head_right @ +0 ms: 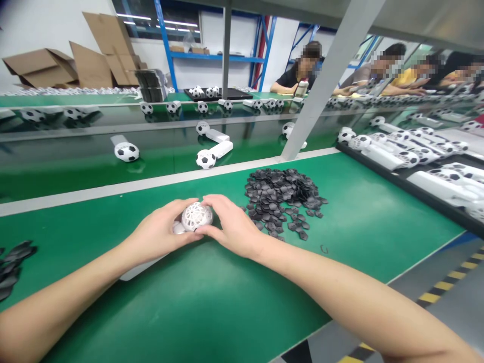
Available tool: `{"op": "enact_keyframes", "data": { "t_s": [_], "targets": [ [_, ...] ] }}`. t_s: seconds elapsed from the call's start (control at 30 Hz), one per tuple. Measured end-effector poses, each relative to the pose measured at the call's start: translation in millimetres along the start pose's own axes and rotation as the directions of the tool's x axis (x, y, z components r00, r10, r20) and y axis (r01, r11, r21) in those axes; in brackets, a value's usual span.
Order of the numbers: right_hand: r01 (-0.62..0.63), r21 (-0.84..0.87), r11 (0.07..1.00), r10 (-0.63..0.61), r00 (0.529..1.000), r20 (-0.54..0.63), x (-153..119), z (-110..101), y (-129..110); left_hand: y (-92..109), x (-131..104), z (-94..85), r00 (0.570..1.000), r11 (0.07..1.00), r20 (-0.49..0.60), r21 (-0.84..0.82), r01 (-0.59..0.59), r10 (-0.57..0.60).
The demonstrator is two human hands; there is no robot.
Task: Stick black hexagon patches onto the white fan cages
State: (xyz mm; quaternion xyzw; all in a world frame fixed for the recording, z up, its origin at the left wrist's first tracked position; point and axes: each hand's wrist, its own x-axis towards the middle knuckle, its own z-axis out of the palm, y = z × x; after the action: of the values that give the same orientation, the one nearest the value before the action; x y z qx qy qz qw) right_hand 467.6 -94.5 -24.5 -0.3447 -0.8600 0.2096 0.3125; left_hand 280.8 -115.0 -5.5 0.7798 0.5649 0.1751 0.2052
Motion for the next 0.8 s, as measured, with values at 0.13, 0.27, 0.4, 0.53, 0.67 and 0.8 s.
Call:
{"op": "enact_keyframes", "data": {
  "t_s": [0.13,0.27,0.4,0.53,0.67,0.8],
  "targets": [
    [-0.091,0.058,0.994,0.087,0.994,0.069,-1,2,-1,0,0,-2.8,0.999,0.999,0.025,-0.026,-0.023,0.023],
    [-0.089,0.126,0.988,0.083,0.995,0.053,0,1,-3,1,1,-5.6,0.998,0.999,0.064,-0.048,-0.021,0.024],
    [-0.102,0.189,0.977,0.097,0.995,0.033,-3,5,-2,3,1,-3.9,0.998,0.998,0.048,-0.036,-0.046,0.048],
    [-0.113,0.203,0.973,0.112,0.994,0.015,-3,9,2,3,-2,0.4,0.997,0.997,0.017,0.028,-0.072,0.072],
    [-0.182,0.193,0.964,0.187,0.982,-0.01,3,-12,14,3,-5,-0.7,0.995,0.992,0.046,0.086,-0.092,0.088],
    [-0.178,-0.195,0.964,0.175,0.984,-0.034,0,-46,32,1,-2,-5.5,0.996,0.978,0.056,0.19,-0.081,0.072]
  ]
}}
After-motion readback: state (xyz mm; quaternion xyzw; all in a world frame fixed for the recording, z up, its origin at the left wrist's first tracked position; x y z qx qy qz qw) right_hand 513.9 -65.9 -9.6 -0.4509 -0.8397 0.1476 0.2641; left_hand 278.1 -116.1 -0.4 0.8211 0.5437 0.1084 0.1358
